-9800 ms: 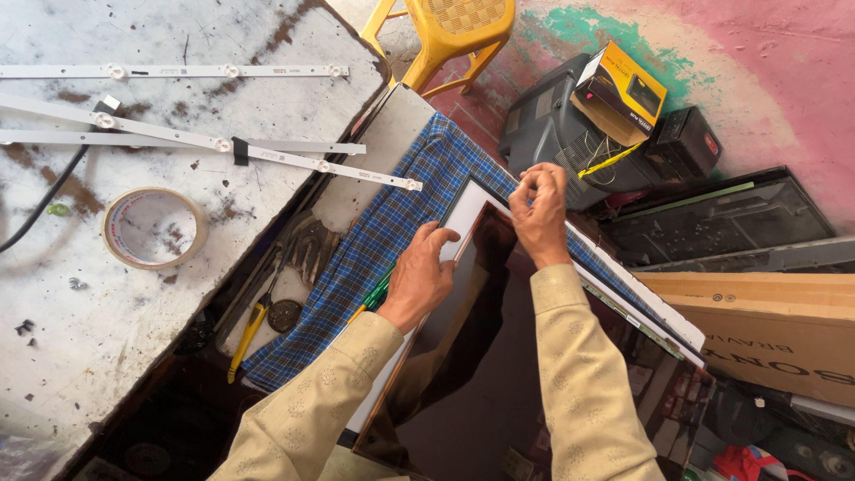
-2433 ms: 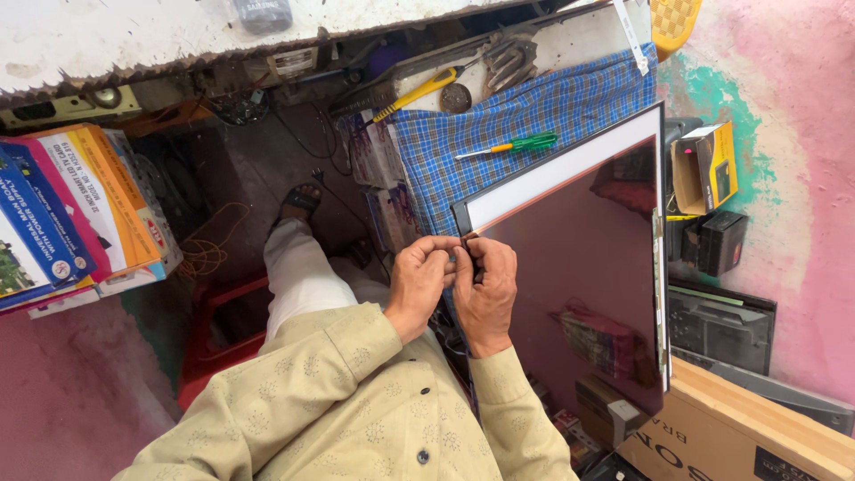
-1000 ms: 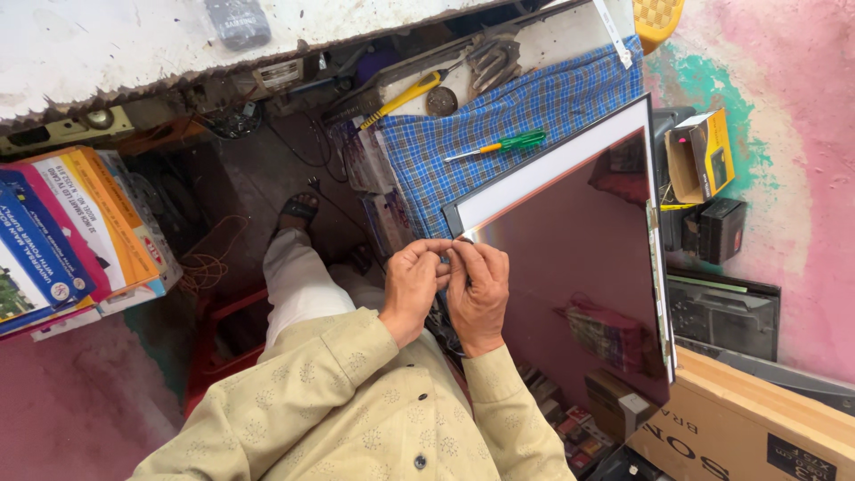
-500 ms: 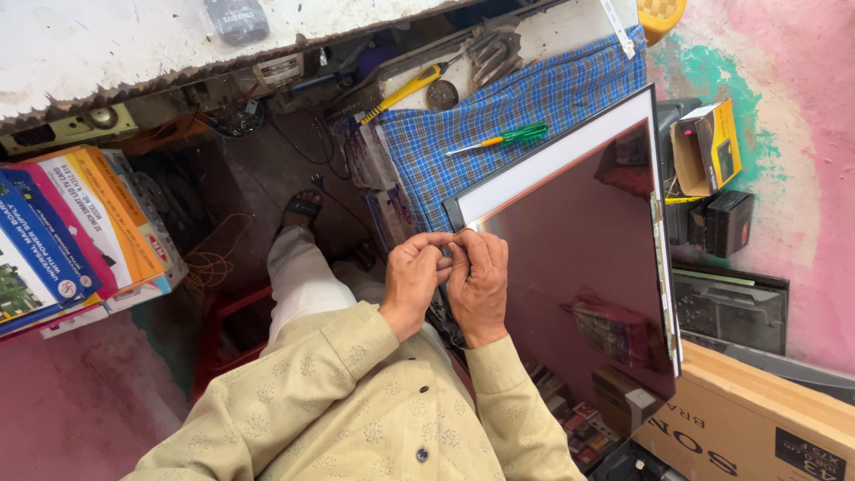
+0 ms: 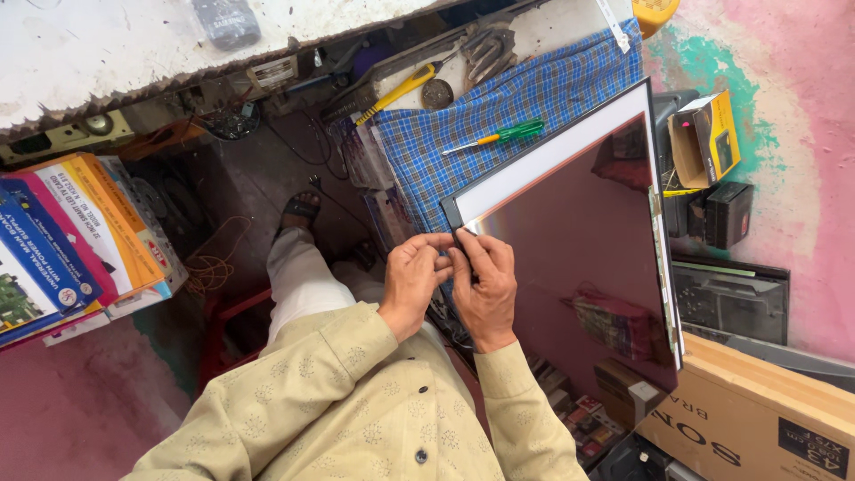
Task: The person works on a large flat-screen TV panel resting against their lap and a stool, peeling the backing from a strip of adhesive tape and pressing the tape along the edge of the panel. They work their way along the panel edge section by section, pressing the tape down with their fingers.
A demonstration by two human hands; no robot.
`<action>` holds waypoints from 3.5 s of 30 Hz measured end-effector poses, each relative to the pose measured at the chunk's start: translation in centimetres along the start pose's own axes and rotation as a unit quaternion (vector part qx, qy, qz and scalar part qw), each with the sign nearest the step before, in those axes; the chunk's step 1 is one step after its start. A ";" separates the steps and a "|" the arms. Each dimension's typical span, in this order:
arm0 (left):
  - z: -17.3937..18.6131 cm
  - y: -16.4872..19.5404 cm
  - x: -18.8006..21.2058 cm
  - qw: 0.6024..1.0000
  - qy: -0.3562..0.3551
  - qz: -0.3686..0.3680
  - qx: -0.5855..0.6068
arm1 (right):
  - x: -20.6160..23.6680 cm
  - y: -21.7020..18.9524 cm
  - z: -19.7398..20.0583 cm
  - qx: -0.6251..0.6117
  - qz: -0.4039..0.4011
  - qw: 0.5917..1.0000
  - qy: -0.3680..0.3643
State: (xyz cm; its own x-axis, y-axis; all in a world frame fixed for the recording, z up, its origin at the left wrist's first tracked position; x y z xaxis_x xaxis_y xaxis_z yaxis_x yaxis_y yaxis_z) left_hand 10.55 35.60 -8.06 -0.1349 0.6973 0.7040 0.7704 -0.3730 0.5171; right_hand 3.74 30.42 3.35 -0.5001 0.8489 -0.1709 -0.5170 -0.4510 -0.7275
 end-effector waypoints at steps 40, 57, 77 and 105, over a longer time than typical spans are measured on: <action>0.3 -0.1 -0.7 0.999 -0.038 0.007 0.010 | -3.2 -1.0 0.8 0.001 0.058 0.994 -0.092; 0.4 0.4 -0.4 0.999 -0.048 0.010 -0.008 | -4.8 -0.1 -1.9 0.194 0.113 0.942 -0.250; -0.4 5.1 2.2 0.886 0.041 -0.203 -0.415 | -2.0 1.9 1.1 0.070 0.042 0.989 -0.126; -6.6 6.4 6.9 0.743 0.062 -0.414 -0.523 | 1.2 2.7 5.3 -0.095 -0.077 0.992 0.035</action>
State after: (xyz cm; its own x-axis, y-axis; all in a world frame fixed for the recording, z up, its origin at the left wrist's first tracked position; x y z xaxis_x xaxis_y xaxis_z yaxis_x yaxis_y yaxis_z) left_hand 10.42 33.99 3.29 -0.3986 0.9152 -0.0592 -0.5045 -0.1649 0.8475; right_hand -1.90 28.75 4.70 -0.3725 0.9238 -0.0889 -0.4403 -0.2603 -0.8593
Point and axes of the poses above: each hand's wrist, its own x-axis away from the middle knuckle, its own z-axis out of the back of the hand, y = z × x, the point moved 7 cm from there along -x, towards the middle knuckle, and after that the axes turned 14 degrees about -x, right-handed, at the moved point
